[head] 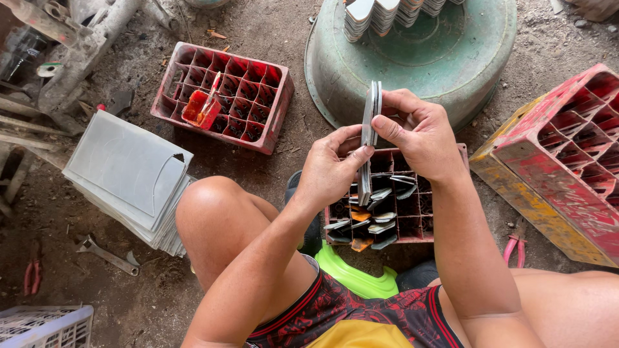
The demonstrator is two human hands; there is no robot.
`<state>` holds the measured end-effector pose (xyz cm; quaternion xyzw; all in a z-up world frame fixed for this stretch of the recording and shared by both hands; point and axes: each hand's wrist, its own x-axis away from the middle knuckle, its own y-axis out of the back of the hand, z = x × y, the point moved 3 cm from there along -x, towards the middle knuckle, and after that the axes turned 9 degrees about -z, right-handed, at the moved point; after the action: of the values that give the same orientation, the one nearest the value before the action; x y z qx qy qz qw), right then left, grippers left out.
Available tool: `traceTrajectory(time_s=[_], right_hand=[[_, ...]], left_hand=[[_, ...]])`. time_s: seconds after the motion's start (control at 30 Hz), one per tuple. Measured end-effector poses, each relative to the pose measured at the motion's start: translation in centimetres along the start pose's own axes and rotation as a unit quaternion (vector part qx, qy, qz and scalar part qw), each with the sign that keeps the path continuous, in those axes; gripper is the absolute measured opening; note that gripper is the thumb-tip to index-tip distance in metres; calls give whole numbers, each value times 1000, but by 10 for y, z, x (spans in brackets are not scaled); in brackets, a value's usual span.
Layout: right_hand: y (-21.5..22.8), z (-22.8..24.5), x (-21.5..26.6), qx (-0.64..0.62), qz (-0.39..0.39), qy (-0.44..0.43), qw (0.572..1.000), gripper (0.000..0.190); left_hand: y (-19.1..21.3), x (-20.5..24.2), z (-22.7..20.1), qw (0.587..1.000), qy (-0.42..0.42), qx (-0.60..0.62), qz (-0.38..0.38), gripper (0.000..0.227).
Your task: The person sits on a low stool and repeatedly picks up pairs of curved metal pieces from a red crate, aligns them, and places them onto a stack on an overturned green basin. The person handles the parts by hand and continues stacking them throughout the clip.
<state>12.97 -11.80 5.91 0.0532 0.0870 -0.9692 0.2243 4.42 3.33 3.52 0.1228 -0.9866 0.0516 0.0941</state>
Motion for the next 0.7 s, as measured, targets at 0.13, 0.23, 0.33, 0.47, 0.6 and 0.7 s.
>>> traceTrajectory(time_s=[0.13,0.23,0.33,0.47,0.6,0.7], right_hand=[[-1,3,1,10,-2,1,1000,41],[-1,4,0,49,-8,-27,998,40],[-1,5,-1,25,-14,-46,999,42],[-1,5,0,50,-10,-34,998,40],[-1,0,0,34,-3,-48,998,39],[-5,-3,0,40,-7,-55,998,44]], left_hand=[[1,-2,0,998,-63,4,12,39],[1,-1,2,998,-63,-2,15,39],[0,0,3,999,-34,7,17,40],[-1,1,-1,999,-18,20,17,40],[-1,3,-3,999,7,31,11,38],[-2,5,-5,1000,-27,-1,-1,35]])
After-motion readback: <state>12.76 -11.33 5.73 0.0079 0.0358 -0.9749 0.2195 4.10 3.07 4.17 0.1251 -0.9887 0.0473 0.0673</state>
